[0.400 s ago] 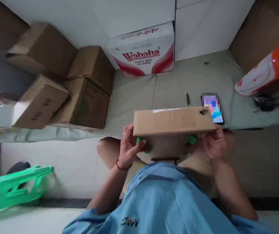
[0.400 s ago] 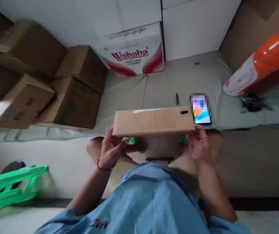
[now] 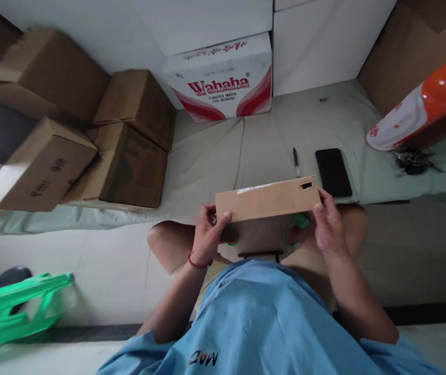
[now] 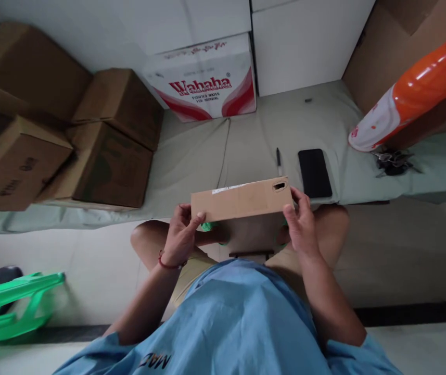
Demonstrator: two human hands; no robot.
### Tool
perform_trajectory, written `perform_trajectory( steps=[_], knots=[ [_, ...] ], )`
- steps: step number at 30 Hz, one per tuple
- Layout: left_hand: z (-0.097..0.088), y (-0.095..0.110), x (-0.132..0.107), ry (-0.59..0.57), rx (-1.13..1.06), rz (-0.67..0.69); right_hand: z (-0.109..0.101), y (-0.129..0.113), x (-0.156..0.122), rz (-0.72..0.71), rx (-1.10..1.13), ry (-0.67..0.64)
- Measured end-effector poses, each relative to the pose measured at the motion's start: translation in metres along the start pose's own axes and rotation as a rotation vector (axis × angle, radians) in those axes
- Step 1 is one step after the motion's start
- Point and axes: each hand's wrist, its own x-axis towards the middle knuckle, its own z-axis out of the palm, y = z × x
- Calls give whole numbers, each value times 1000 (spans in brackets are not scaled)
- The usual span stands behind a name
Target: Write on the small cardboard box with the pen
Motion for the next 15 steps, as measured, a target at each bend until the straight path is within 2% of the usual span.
perform_trajectory(
  steps=[2,4,15],
  knots=[
    [3,-1,-2,11,53,26,4,-1,0,-7,-169,41],
    [5,-1,-3,25,78,54,6,-3,1,-19,-233,53],
    [3,-11,-9,34,77,94,6,-19,6,68,-117,47]
  ],
)
